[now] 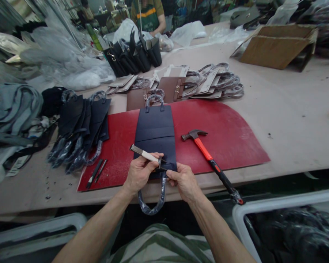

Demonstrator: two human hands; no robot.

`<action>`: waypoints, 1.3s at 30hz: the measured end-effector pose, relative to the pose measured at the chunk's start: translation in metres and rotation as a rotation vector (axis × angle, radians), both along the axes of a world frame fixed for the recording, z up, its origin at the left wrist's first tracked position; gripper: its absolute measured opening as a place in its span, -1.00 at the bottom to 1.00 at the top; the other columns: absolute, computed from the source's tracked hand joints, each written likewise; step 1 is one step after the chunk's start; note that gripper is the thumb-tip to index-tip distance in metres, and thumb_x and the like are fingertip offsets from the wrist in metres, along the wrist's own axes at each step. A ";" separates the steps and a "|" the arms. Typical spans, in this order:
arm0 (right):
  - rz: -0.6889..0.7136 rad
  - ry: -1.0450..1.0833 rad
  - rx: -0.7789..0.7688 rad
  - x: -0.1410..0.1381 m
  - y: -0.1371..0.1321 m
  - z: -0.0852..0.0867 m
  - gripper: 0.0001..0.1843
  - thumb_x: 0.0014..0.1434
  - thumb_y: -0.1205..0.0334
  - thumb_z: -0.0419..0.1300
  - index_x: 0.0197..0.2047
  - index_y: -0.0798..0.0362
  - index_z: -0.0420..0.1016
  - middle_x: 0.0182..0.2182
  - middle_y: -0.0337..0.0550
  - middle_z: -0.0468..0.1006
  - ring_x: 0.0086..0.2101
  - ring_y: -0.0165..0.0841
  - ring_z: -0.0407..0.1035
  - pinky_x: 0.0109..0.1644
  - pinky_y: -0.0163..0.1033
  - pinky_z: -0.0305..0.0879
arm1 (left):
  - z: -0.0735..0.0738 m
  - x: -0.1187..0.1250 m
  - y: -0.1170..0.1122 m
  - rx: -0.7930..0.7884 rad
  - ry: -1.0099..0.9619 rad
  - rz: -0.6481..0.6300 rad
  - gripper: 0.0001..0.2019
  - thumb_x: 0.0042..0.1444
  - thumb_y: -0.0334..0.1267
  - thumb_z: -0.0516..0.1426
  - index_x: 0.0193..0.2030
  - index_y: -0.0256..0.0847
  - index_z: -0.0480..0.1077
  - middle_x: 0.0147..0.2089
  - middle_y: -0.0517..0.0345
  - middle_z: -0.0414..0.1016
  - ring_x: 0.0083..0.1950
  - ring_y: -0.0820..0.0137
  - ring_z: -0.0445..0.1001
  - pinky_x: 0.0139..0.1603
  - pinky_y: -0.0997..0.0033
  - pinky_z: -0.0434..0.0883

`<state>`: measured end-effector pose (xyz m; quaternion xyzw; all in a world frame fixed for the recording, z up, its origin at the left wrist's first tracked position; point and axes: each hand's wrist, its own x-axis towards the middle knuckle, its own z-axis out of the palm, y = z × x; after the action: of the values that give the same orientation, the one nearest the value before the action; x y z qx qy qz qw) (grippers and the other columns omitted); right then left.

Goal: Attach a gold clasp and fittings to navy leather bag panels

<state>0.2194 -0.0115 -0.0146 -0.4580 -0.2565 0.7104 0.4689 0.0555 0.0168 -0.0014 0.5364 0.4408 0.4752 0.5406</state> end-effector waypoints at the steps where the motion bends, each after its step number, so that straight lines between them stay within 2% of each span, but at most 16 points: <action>1: -0.001 -0.005 -0.002 0.000 0.000 0.000 -0.70 -0.21 0.16 0.46 -0.44 0.12 0.51 -0.55 -0.24 0.41 -0.59 -0.52 0.12 -0.57 -0.37 0.02 | 0.000 0.000 0.000 -0.001 0.000 0.000 -0.80 0.15 -0.18 0.27 -0.14 -0.23 0.55 -0.02 -0.06 0.64 -0.06 0.26 0.61 -0.04 0.34 0.54; 7: 0.002 -0.038 0.003 0.000 0.000 -0.001 -0.73 -0.20 0.16 0.44 -0.45 0.12 0.53 -0.58 -0.26 0.40 -0.60 -0.51 0.14 -0.57 -0.36 0.06 | -0.001 0.001 0.000 0.005 -0.009 0.006 -0.80 0.15 -0.18 0.27 -0.15 -0.23 0.56 -0.03 -0.05 0.64 -0.05 0.26 0.61 -0.03 0.35 0.53; 13: 0.009 -0.071 0.020 0.002 0.000 -0.001 -0.72 -0.19 0.14 0.44 -0.44 0.11 0.52 -0.59 -0.26 0.42 -0.61 -0.49 0.19 -0.55 -0.35 0.12 | 0.000 0.002 0.000 0.013 0.069 0.019 -0.81 0.18 -0.22 0.23 -0.11 -0.22 0.56 -0.03 -0.01 0.64 -0.08 0.30 0.60 -0.06 0.38 0.51; 19: 0.104 -0.202 0.094 0.007 -0.006 -0.003 -0.69 -0.14 0.12 0.45 -0.38 0.12 0.55 -0.53 -0.21 0.51 -0.54 -0.44 0.29 -0.45 -0.31 0.26 | 0.004 0.001 0.003 -0.012 0.134 0.024 -0.84 0.15 -0.27 0.23 -0.16 -0.22 0.57 -0.13 0.05 0.65 -0.19 0.35 0.58 -0.14 0.42 0.48; 27: -0.003 -0.149 0.041 0.000 -0.015 -0.012 -0.65 -0.17 0.05 0.50 -0.47 0.10 0.52 -0.62 -0.20 0.49 -0.60 -0.41 0.32 -0.50 -0.28 0.28 | 0.002 0.002 0.007 -0.073 0.109 0.001 -0.84 0.13 -0.24 0.23 -0.18 -0.23 0.56 -0.19 0.05 0.63 -0.24 0.36 0.55 -0.18 0.43 0.46; 31: -0.020 -0.120 0.079 -0.001 -0.014 -0.010 -0.67 -0.14 0.05 0.49 -0.50 0.09 0.51 -0.65 -0.21 0.47 -0.62 -0.42 0.30 -0.49 -0.29 0.26 | 0.008 0.001 0.008 -0.076 0.091 0.001 -0.83 0.12 -0.24 0.23 -0.20 -0.25 0.57 -0.24 0.06 0.62 -0.29 0.38 0.53 -0.26 0.46 0.45; 39: 0.002 -0.037 0.105 -0.002 -0.011 -0.009 -0.66 -0.13 0.02 0.50 -0.49 0.08 0.54 -0.65 -0.21 0.47 -0.61 -0.42 0.28 -0.48 -0.27 0.22 | 0.011 0.000 0.004 -0.064 0.111 0.013 -0.83 0.14 -0.25 0.23 -0.16 -0.24 0.57 -0.23 0.06 0.62 -0.30 0.37 0.54 -0.26 0.46 0.46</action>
<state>0.2174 -0.0228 -0.0235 -0.4456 -0.3023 0.6877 0.4869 0.0556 0.0206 0.0101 0.5414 0.4884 0.4338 0.5293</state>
